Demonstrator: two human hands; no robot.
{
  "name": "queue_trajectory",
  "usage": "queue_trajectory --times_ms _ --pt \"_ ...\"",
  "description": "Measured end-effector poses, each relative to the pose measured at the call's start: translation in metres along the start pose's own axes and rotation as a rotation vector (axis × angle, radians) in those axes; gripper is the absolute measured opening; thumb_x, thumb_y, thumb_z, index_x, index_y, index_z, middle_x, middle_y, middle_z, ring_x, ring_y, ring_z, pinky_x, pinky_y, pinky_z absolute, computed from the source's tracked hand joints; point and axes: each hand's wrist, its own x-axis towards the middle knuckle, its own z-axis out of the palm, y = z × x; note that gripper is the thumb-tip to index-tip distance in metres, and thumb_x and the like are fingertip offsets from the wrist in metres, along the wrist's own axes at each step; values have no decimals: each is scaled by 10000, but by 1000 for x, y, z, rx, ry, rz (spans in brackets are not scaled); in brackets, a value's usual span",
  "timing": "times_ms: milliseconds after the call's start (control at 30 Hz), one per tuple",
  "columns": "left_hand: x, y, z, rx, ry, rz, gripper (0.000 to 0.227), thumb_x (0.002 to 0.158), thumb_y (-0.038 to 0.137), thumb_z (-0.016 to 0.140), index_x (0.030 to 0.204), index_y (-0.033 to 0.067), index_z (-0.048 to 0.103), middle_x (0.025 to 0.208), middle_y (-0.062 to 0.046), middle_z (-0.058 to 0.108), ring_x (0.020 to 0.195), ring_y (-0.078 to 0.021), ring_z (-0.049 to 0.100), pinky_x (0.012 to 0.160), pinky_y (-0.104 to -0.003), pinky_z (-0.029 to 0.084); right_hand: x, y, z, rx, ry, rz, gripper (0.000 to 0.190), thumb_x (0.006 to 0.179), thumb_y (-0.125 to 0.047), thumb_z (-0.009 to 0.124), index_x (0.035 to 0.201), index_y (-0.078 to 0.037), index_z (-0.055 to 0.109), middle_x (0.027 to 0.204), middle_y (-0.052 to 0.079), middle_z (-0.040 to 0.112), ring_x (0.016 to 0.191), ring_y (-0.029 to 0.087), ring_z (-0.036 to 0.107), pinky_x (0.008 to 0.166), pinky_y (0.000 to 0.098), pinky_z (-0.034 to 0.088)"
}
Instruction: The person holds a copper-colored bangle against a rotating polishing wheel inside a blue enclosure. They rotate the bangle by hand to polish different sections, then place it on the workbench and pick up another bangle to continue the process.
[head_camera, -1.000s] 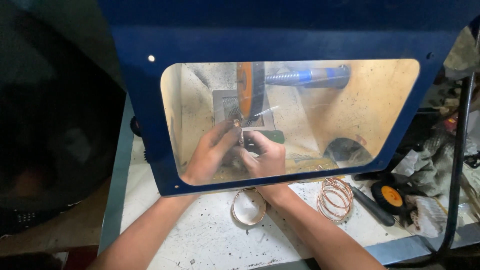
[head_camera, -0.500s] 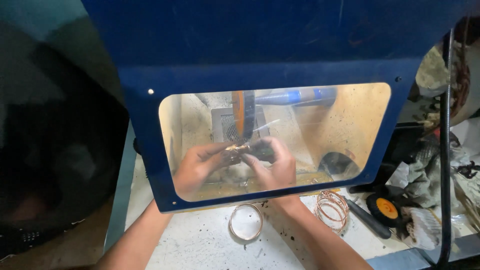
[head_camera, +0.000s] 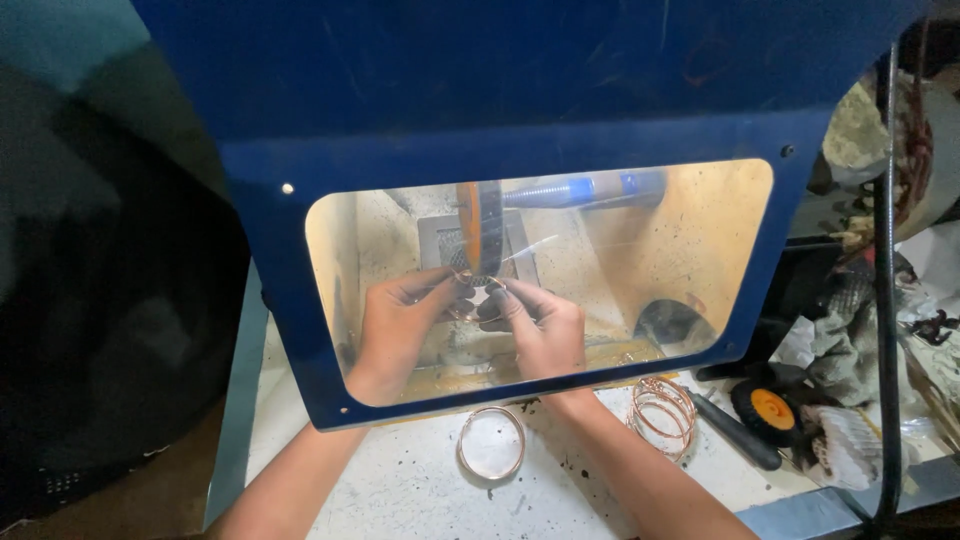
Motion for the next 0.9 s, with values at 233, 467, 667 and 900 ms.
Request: queue_trajectory --times_ms 233,467,667,900 --pt "-1 4 0 -20 20 -26 293 939 202 750 1193 58 769 1065 -161 807 971 -205 765 879 -360 632 -8 -15 9 121 -28 88 225 969 -237 692 1122 -134 821 993 116 828 1059 206 744 932 415 596" --pt "1 -1 -3 -72 41 15 312 937 198 737 1194 23 762 1026 -183 799 904 -202 743 825 -363 630 -10 -19 16 140 -48 147 267 971 -281 683 1154 -132 808 1013 122 824 1052 208 748 932 425 603" --pt "2 -19 -10 68 -1 299 378 928 232 724 1244 26 732 1206 -228 750 1184 -360 688 908 -459 635 -4 13 15 87 -20 -113 176 909 -152 771 1070 -105 825 892 115 820 900 196 764 778 389 632" --pt "2 -26 -11 93 -33 454 478 874 264 774 1256 -14 708 1251 -247 705 1258 -418 626 933 -489 630 -3 4 10 -1 13 -396 121 867 -33 789 970 -88 819 781 112 776 809 218 773 703 367 613"
